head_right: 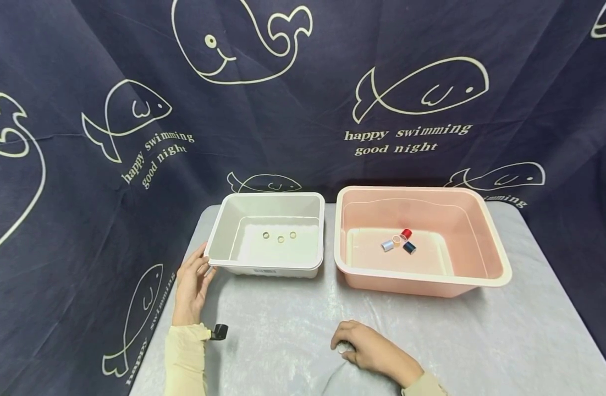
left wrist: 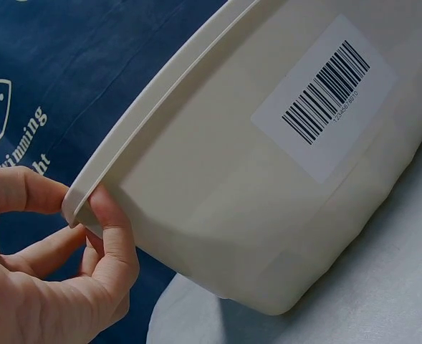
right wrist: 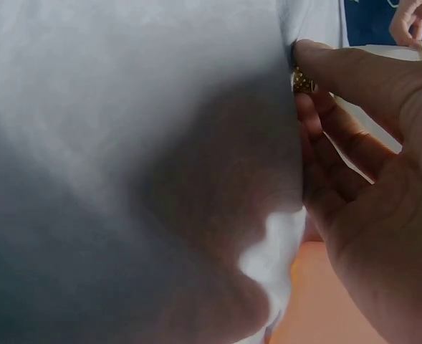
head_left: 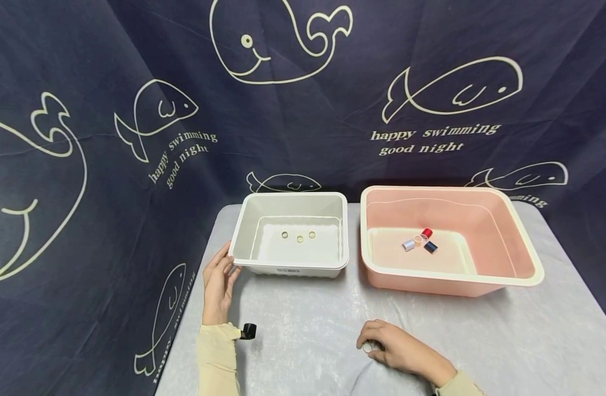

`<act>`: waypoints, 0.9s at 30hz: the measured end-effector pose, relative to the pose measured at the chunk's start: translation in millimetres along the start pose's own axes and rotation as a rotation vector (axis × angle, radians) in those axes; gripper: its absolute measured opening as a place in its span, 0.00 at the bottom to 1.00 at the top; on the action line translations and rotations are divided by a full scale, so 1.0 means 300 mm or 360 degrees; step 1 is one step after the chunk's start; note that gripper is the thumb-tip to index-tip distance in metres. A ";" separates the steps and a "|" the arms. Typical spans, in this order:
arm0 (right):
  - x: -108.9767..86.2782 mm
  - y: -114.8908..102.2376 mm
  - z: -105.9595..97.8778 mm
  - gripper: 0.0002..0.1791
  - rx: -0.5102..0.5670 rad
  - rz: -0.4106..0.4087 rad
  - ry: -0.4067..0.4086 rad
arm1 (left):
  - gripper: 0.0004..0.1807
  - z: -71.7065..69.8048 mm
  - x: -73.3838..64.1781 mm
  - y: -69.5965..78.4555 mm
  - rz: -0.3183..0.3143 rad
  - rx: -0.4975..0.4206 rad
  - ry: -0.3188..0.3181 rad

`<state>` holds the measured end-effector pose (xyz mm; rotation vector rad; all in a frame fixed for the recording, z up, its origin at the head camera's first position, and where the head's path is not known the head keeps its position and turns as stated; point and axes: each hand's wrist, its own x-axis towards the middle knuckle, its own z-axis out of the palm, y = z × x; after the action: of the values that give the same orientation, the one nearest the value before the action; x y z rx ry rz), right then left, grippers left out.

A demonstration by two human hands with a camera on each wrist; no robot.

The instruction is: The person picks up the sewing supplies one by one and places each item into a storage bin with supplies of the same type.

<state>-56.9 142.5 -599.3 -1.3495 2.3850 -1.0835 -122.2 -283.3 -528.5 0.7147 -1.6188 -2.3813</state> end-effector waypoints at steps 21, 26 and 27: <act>0.176 -0.099 -0.115 0.14 0.0142 -0.0016 0.0125 | 0.28 0.003 -0.002 0.000 -0.0010 0.0026 -0.0010; 0.226 -0.112 -0.145 0.16 0.0184 -0.0094 0.0181 | 0.28 0.004 -0.002 0.000 -0.0001 0.0016 -0.0004; 0.237 -0.114 -0.152 0.16 0.0200 -0.0122 0.0192 | 0.28 0.004 -0.002 0.000 -0.0001 0.0015 -0.0007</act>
<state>-96.7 97.2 -530.9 -1.3795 2.3185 -1.3473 -122.4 -282.0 -528.0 0.7121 -1.6327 -2.3787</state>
